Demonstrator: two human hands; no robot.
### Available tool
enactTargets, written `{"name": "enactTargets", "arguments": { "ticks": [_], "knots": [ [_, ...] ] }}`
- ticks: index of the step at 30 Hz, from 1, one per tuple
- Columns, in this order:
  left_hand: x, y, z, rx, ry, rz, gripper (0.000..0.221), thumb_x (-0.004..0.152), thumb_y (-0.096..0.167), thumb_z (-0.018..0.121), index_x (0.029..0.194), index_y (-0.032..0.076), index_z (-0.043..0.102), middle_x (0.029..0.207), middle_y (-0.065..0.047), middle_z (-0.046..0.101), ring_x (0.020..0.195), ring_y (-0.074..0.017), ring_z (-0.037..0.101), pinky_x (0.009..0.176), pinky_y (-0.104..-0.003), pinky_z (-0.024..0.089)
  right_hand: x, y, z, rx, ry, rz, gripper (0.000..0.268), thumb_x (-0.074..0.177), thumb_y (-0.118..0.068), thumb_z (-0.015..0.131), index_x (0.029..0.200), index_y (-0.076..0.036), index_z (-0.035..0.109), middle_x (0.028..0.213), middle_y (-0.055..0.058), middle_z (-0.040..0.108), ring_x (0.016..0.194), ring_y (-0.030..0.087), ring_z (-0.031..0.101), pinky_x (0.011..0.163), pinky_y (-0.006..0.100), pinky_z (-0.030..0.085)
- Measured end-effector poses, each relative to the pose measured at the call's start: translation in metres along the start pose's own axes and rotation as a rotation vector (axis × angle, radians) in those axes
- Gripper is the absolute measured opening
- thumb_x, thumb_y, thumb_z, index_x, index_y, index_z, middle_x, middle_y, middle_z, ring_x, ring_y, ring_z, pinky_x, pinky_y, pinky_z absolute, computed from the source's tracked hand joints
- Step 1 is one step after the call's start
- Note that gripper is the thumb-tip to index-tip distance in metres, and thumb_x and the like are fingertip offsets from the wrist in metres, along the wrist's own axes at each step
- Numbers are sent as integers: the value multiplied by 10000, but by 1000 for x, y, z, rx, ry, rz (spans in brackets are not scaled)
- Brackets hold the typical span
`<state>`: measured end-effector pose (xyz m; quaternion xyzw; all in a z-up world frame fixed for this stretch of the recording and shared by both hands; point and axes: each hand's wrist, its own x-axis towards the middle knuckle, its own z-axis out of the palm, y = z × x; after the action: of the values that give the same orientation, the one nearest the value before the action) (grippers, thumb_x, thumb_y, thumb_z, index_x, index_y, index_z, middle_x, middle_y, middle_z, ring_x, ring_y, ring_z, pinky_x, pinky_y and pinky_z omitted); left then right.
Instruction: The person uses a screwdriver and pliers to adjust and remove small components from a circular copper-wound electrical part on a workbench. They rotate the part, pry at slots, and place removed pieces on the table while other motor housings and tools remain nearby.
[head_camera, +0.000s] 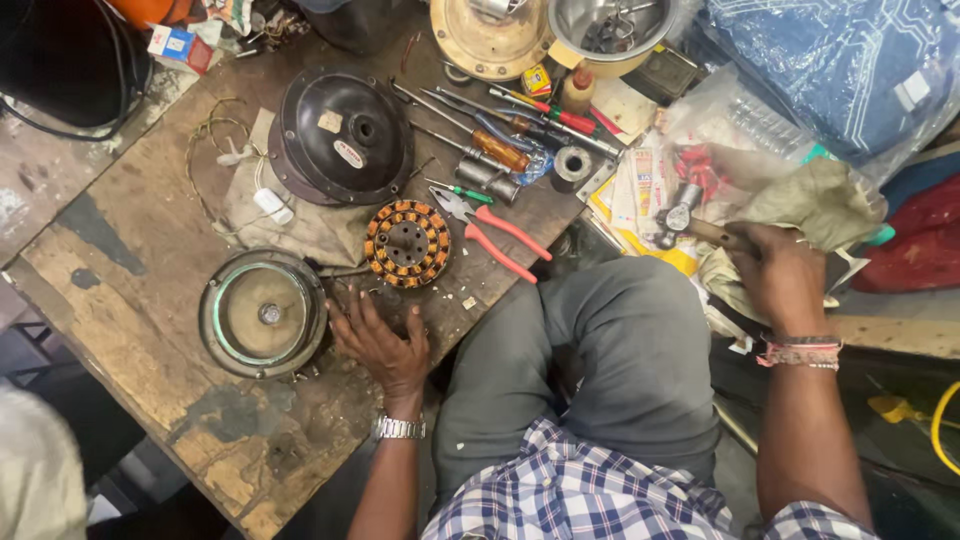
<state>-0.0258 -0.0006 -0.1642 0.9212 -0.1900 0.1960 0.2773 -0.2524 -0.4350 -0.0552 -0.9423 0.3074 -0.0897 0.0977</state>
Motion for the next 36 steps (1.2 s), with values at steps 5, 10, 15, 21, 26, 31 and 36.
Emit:
{"name": "enactTargets", "arguments": {
  "ticks": [5, 10, 15, 21, 26, 31, 36],
  "knots": [
    [1, 0, -3, 12, 21, 22, 747, 980, 367, 705, 1540, 40, 334, 1640, -178, 361, 1573, -459, 195, 1244, -651, 180, 8, -2, -2, -34, -202, 260, 381, 878, -318, 756, 1226, -163, 735, 1038, 168, 747, 955, 385, 696, 792, 518, 527],
    [3, 2, -2, 27, 22, 32, 717, 970, 376, 689, 1508, 24, 372, 1607, -182, 384, 1554, -464, 212, 1233, -647, 192, 50, -26, -27, -406, -421, 113, 410, 825, -466, 756, 1110, -174, 784, 1050, 155, 767, 982, 335, 734, 848, 473, 557],
    [1, 0, -2, 67, 3, 30, 698, 963, 378, 694, 1483, 20, 395, 1597, -180, 403, 1545, -471, 229, 1232, -642, 204, 131, -89, -44, 102, 96, -137, 325, 1003, -338, 771, 1124, -37, 745, 1033, 173, 752, 952, 348, 715, 823, 464, 539],
    [6, 2, -2, 60, 48, 32, 717, 955, 378, 696, 1492, 18, 387, 1601, -184, 402, 1541, -465, 243, 1217, -643, 218, 195, -146, 36, 316, 105, 25, 534, 731, -321, 903, 1110, 3, 711, 952, 194, 738, 836, 341, 733, 730, 448, 551],
    [3, -1, 3, 60, 19, 38, 718, 956, 384, 693, 1491, 30, 368, 1609, -181, 384, 1536, -467, 240, 1214, -639, 218, 187, -136, 72, 278, 4, 90, 714, 735, -485, 896, 1230, -25, 664, 940, 206, 746, 897, 370, 721, 774, 475, 545],
    [2, -1, 1, 54, 47, 37, 721, 975, 368, 692, 1519, 43, 347, 1632, -178, 361, 1555, -458, 233, 1229, -636, 210, 198, -157, 85, 326, 88, 105, 681, 744, -523, 871, 1203, -60, 674, 956, 175, 758, 901, 374, 717, 758, 483, 542],
    [1, 0, -1, 46, 35, 12, 730, 969, 366, 698, 1526, 52, 345, 1636, -164, 361, 1559, -446, 231, 1221, -631, 213, 203, -157, 90, 314, 75, 189, 567, 772, -469, 860, 1171, -95, 707, 974, 165, 772, 912, 341, 736, 795, 464, 552]
  ]
}}
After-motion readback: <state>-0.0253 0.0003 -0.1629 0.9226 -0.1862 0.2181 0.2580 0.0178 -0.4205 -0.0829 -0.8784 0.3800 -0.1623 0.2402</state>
